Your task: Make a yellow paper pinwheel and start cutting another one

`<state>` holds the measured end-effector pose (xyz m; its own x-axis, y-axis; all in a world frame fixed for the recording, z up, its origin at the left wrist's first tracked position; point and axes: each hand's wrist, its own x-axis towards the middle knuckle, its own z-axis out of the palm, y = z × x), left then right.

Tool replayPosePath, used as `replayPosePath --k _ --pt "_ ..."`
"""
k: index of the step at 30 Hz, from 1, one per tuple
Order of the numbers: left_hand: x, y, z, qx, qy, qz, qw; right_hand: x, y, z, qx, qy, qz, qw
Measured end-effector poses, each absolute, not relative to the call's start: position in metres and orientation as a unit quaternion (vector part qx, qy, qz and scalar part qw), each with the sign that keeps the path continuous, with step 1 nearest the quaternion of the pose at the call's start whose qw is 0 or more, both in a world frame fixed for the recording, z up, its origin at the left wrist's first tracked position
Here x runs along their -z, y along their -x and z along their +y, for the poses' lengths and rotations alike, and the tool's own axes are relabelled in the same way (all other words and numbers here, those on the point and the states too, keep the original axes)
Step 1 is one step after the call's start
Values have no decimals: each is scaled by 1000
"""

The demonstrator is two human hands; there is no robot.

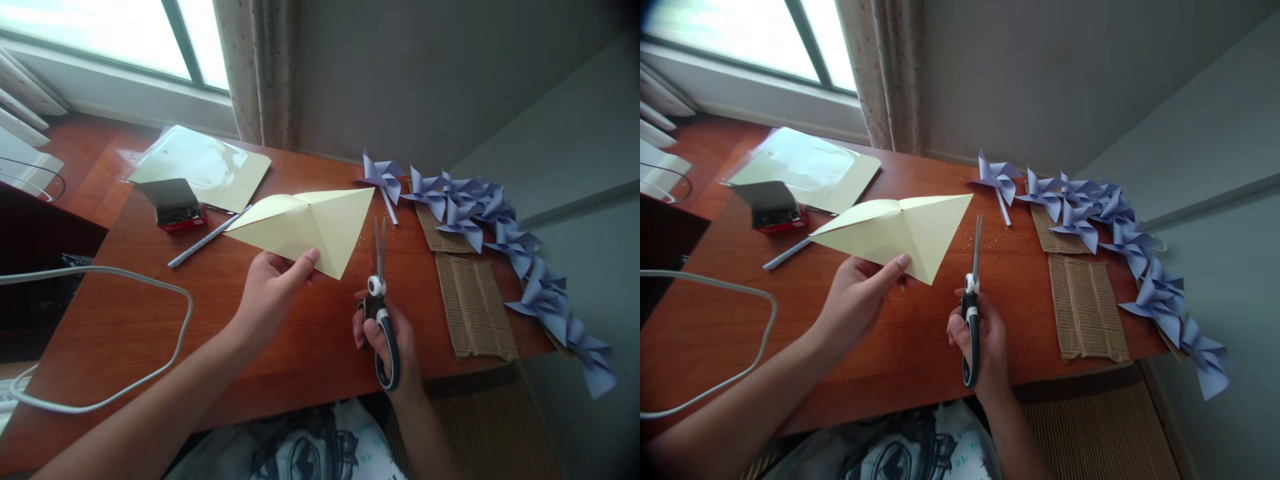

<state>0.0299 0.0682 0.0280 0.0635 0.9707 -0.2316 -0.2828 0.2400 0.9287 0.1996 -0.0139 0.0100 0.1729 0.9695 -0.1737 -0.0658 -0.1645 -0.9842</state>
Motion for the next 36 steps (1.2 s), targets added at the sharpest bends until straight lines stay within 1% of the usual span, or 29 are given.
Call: replayPosePath --k 3,6,13,18,25,36 --pt "-29 -26 73 -529 -325 457 637 -12 -209 -25 -567 557 -405 452" --pt "-28 -24 74 -551 -315 446 631 -16 -214 -32 -595 552 -420 407" --pt "-26 -25 71 -527 -399 480 577 -24 -214 -30 -627 541 -440 349" --pt "-28 -25 71 -502 -437 484 569 -24 -212 -27 -630 540 -441 342" --pt "-28 -27 71 -502 -433 473 580 -25 -209 -26 -629 543 -426 358" --pt "-28 -26 71 -499 -432 464 591 -26 -206 -25 -629 540 -431 356"
